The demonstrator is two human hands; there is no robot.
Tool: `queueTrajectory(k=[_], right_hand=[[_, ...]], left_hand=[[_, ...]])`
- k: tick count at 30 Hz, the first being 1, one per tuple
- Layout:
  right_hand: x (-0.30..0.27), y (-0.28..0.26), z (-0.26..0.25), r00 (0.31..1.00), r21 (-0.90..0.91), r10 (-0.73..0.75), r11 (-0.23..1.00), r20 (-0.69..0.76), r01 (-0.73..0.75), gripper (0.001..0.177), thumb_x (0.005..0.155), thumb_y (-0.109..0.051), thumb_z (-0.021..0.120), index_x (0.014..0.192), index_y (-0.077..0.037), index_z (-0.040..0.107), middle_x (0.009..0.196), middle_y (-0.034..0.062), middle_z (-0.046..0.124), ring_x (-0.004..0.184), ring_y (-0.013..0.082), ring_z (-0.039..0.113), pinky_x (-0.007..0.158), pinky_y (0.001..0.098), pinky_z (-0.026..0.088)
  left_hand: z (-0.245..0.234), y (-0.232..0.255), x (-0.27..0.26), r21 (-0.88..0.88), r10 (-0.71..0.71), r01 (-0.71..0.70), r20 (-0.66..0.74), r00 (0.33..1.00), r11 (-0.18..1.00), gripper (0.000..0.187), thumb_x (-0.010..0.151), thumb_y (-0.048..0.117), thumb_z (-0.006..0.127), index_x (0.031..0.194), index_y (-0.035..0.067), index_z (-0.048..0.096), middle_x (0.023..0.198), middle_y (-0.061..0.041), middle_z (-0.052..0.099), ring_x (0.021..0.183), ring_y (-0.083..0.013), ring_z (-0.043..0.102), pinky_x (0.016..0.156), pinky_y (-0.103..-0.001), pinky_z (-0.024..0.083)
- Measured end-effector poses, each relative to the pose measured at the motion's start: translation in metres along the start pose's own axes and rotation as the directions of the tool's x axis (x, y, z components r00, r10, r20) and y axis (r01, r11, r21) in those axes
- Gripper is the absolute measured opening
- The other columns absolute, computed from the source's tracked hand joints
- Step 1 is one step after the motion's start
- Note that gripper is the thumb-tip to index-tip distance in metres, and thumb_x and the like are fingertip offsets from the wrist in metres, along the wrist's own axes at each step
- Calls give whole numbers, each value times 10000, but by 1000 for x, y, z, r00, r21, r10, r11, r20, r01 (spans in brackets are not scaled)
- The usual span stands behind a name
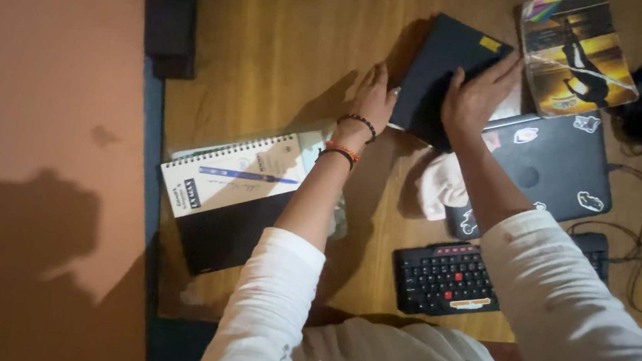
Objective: The person wipes a small notebook with a cloth, then rearranges various notebooks, a laptop, and a keyboard on a wooden desk.
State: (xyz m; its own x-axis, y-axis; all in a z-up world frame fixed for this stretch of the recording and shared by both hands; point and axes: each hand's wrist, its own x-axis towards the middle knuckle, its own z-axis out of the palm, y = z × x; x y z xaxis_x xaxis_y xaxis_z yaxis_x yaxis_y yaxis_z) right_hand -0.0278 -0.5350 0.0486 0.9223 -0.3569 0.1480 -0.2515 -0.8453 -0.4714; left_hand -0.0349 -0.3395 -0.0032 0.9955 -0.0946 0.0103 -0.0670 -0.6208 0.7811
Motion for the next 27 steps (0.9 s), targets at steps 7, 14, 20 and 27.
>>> queueTrajectory(k=[7, 14, 20, 27], right_hand=[[17, 57, 43, 997, 339, -73, 939, 10, 65, 831, 1021, -183, 726, 1594, 104, 197, 1621, 350, 301, 1516, 495, 298, 1284, 469, 228], [12, 31, 25, 996, 489, 90, 867, 26, -91, 857, 950, -167, 787, 1549, 92, 231, 1532, 361, 396, 1427, 467, 405, 1194, 437, 308], [11, 18, 16, 955, 608, 239, 736, 179, -298, 687, 920, -241, 734, 1441, 11, 365, 1286, 244, 639, 1215, 362, 627, 1056, 400, 449], [33, 103, 66, 992, 419, 111, 899, 61, -126, 324, 1202, -292, 613, 1365, -12, 603, 1302, 237, 662, 1212, 408, 621, 1089, 467, 466]], left_hand=[[22, 13, 22, 114, 68, -59, -75, 995, 992, 609, 1004, 297, 601, 1474, -36, 403, 1489, -285, 519, 1338, -436, 530, 1109, -470, 439], [28, 26, 23, 16, -289, 289, 111, 951, 957, 733, 958, 287, 608, 1578, 54, 294, 1185, -311, 670, 1093, -488, 639, 962, -529, 505], [30, 21, 25, 40, -302, 299, 92, 949, 953, 738, 957, 278, 634, 1569, 53, 290, 1181, -331, 666, 1089, -492, 644, 956, -522, 519], [17, 42, 21, 58, -429, 425, 144, 892, 903, 689, 985, 281, 608, 1561, 60, 300, 1188, -306, 673, 1121, -477, 639, 969, -522, 518]])
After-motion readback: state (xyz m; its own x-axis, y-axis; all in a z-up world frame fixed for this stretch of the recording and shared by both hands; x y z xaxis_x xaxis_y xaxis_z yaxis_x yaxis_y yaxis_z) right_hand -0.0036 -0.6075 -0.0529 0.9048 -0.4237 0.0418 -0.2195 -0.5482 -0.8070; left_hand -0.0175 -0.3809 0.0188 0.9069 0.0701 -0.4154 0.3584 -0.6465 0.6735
